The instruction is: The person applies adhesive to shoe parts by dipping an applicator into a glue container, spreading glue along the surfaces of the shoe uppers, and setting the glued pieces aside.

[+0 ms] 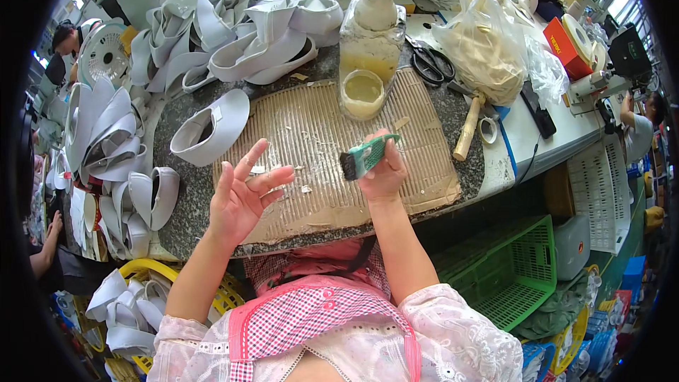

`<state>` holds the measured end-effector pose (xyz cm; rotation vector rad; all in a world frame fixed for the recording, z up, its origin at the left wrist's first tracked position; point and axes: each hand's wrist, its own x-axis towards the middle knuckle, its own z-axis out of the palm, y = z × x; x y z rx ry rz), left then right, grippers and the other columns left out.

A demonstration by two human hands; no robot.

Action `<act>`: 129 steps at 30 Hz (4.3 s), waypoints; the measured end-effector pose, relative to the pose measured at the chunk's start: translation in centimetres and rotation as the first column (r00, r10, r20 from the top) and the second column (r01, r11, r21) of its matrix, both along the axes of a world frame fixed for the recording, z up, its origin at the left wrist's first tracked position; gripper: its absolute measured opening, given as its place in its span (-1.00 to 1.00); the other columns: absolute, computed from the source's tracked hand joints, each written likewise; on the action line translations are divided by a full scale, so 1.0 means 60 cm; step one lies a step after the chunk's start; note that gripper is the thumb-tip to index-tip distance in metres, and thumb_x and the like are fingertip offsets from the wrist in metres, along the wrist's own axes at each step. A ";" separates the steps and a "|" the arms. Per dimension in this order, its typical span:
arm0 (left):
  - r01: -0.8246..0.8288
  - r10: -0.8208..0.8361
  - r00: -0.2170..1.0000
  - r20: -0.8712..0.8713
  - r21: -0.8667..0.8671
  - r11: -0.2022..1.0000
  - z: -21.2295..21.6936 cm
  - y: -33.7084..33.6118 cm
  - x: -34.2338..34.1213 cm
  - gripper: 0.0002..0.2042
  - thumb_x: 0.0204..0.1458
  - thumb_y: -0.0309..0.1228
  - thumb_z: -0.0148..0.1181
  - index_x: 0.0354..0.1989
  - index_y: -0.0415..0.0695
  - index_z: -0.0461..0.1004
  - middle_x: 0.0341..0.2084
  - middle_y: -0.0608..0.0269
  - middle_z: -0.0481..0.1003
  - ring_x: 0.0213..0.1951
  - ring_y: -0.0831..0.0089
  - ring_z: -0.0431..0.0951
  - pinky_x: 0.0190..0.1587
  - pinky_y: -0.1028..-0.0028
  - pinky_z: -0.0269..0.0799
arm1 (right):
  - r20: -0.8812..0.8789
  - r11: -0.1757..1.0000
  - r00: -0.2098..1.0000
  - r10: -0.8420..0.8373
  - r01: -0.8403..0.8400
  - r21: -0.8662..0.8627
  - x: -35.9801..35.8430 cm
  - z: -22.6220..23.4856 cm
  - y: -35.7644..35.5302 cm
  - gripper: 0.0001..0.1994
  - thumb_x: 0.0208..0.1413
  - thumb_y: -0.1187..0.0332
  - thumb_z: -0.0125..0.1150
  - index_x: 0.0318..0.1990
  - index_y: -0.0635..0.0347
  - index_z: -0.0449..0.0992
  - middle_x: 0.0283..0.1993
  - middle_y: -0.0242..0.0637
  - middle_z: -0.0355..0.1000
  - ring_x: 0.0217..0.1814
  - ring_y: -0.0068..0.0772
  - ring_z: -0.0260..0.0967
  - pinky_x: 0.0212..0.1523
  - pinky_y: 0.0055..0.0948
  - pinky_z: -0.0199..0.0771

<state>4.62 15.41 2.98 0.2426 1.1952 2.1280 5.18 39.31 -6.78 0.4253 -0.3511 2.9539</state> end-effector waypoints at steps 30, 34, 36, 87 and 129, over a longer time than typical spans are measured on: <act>-0.319 -0.314 0.641 -0.700 -0.615 0.721 -0.021 -0.072 0.034 -0.48 0.00 -0.24 -0.01 0.16 -0.07 0.09 -0.23 0.11 0.45 -0.04 0.19 0.34 -0.05 0.28 0.24 | 0.042 0.998 0.998 -0.055 0.056 -0.031 0.027 -0.034 0.026 -0.81 0.14 0.26 -0.15 -0.44 0.14 0.23 -0.55 -0.44 0.14 -0.69 -0.62 -0.05 -0.52 -0.54 0.02; -0.599 -0.315 0.475 -0.822 -0.564 0.568 -0.039 -0.054 0.044 -0.53 -0.08 -0.39 0.04 0.08 -0.11 0.21 -0.39 0.17 0.45 -0.24 0.24 0.40 -0.22 0.38 0.31 | 0.131 0.993 0.985 -0.115 0.113 0.026 0.030 -0.005 -0.009 -0.79 0.14 0.25 -0.12 -0.29 0.22 0.32 -0.63 -0.42 0.18 -0.68 -0.60 -0.06 -0.55 -0.54 0.01; -0.683 -0.345 0.228 -0.910 -0.402 0.609 -0.051 -0.034 0.041 -0.56 -0.14 -0.47 0.03 0.02 -0.13 0.27 -0.53 0.21 0.39 -0.38 0.28 0.37 -0.29 0.34 0.29 | 0.177 0.991 0.975 -0.131 0.133 0.002 0.023 -0.007 -0.012 -0.78 0.14 0.25 -0.11 -0.23 0.22 0.33 -0.63 -0.42 0.17 -0.67 -0.60 -0.06 -0.55 -0.53 0.01; -0.203 0.133 0.936 0.325 0.193 0.960 -0.008 -0.061 -0.005 -0.30 0.06 0.14 -0.46 0.05 -0.27 0.22 0.07 -0.13 0.17 0.17 0.17 0.11 0.11 0.32 0.12 | 0.407 0.984 0.901 -0.149 0.176 -0.028 0.013 0.001 -0.014 -0.80 0.02 0.25 0.05 -0.20 0.03 0.42 -0.44 -0.36 0.47 -0.55 -0.46 0.36 -0.55 -0.45 0.15; -0.021 -0.436 0.716 -0.545 -0.641 0.767 0.064 -0.086 0.003 -0.44 -0.04 -0.11 -0.09 0.14 -0.15 0.17 0.25 0.11 -0.15 0.29 0.26 -0.27 0.24 0.25 -0.49 | 0.351 0.987 0.930 -0.112 0.146 -0.072 -0.007 0.018 -0.009 -0.76 0.05 0.31 -0.01 -0.18 0.23 0.39 -0.39 -0.28 0.44 -0.68 -0.57 0.18 -0.47 -0.60 0.29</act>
